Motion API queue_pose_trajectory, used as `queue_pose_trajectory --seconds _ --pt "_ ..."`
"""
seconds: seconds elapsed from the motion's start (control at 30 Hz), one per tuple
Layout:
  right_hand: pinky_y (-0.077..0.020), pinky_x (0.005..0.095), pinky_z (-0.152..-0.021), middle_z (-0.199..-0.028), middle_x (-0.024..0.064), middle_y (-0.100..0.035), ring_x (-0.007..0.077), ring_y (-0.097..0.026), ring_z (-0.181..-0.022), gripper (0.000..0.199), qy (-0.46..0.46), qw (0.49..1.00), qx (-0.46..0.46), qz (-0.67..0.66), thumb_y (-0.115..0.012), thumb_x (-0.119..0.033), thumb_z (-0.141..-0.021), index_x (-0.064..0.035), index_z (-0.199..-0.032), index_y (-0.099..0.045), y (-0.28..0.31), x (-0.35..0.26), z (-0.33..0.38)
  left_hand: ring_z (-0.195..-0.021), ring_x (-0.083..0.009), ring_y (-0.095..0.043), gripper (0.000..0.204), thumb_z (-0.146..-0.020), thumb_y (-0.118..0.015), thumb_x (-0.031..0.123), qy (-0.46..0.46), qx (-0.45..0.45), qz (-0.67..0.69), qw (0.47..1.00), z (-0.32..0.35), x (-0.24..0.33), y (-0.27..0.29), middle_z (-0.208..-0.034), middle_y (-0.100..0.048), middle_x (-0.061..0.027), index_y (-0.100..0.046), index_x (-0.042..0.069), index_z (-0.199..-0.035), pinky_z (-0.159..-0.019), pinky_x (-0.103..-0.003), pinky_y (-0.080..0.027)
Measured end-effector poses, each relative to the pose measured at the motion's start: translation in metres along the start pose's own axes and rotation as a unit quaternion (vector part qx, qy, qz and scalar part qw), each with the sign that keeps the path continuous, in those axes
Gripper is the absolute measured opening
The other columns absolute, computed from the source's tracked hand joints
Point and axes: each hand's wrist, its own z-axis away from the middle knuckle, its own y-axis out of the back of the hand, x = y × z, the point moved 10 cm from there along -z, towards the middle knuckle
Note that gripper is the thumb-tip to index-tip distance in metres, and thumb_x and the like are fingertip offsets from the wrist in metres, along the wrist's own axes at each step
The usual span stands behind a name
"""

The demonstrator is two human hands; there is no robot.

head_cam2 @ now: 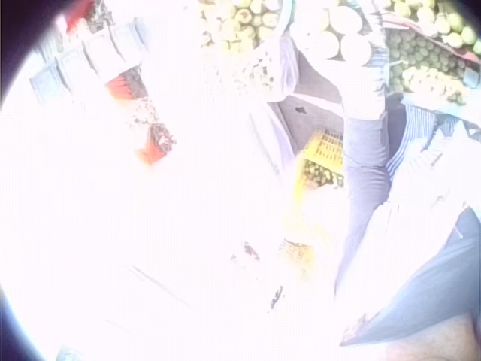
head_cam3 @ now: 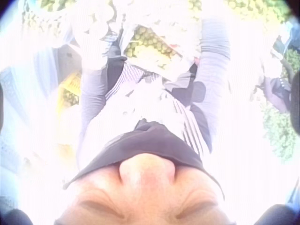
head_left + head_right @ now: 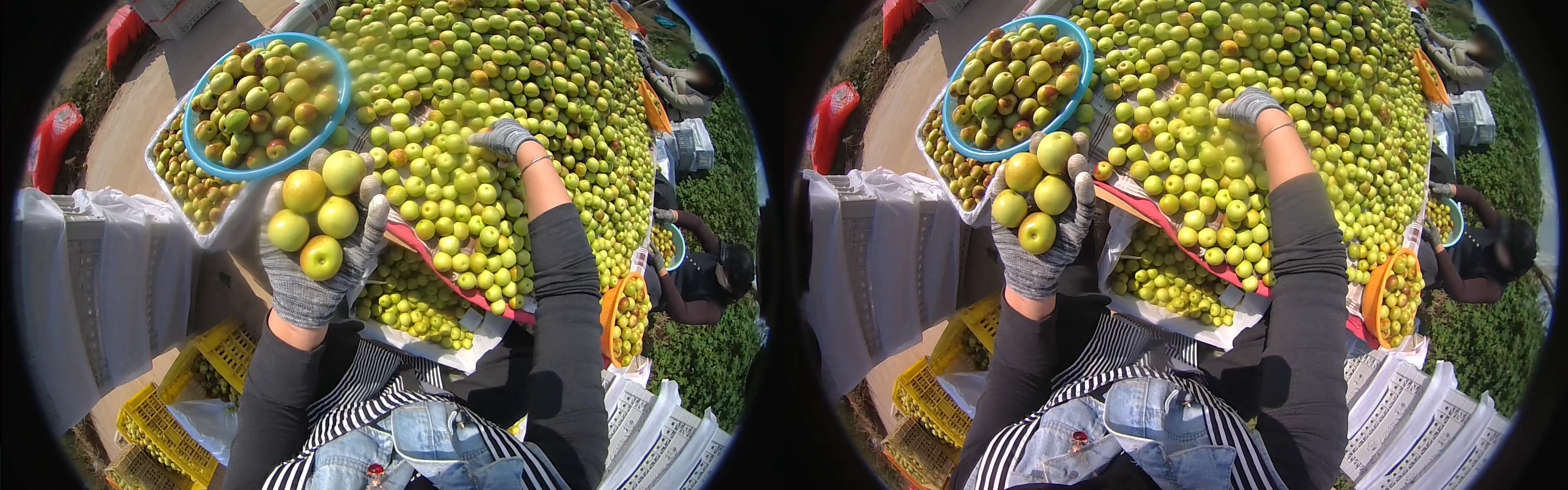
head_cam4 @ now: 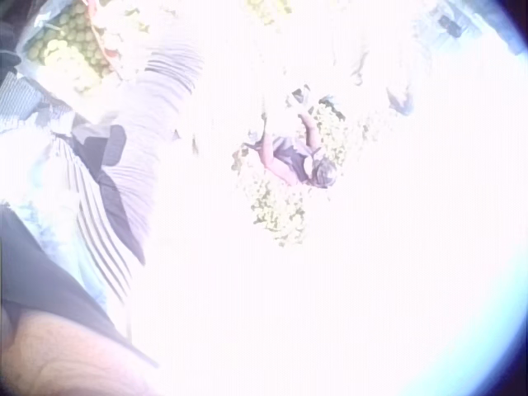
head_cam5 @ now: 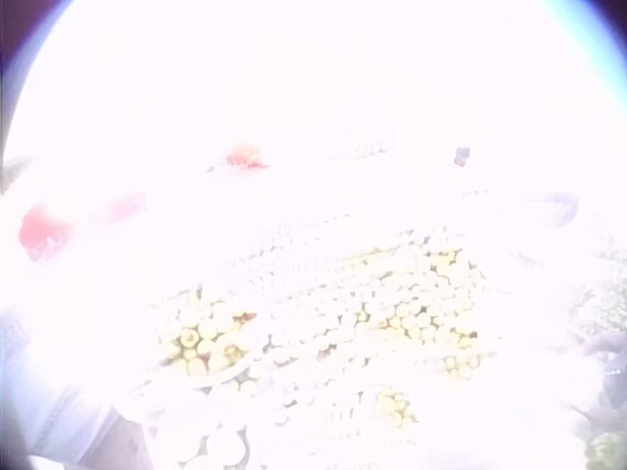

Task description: The person sits on the ground and sorts green olives by hand, picking them from a large pile on a table and placing them into white crates and a blue bowl. The person wears gloves and repeatedly transfers olives between containers.

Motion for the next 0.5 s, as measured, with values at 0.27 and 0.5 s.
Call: queue_pose_trajectory --seconds 0.27,0.5 --pt "-0.0453 0.0322 -0.049 -0.082 0.0049 -0.057 0.0148 -0.049 -0.061 0.046 -0.018 0.990 0.005 -0.138 -0.064 -0.047 -0.074 -0.0090 -0.099 -0.061 0.002 0.041 -0.005 -0.114 -0.0334 -0.045 0.039 -0.087 -0.046 0.033 -0.156 0.133 0.018 0.979 0.055 0.156 0.138 -0.119 -0.050 -0.0169 -0.053 0.007 -0.115 -0.098 -0.049 -0.037" --pt "-0.0430 0.0285 -0.047 -0.083 0.0041 -0.056 0.0162 -0.052 -0.066 0.038 0.015 0.973 0.045 -0.227 -0.069 -0.038 -0.074 -0.0088 -0.095 -0.059 0.011 0.065 0.002 -0.102 -0.0362 -0.051 0.035 -0.084 -0.048 0.035 -0.104 0.239 0.110 0.959 0.036 0.144 0.296 -0.105 -0.055 -0.0159 -0.057 0.008 -0.104 -0.095 -0.053 -0.040"
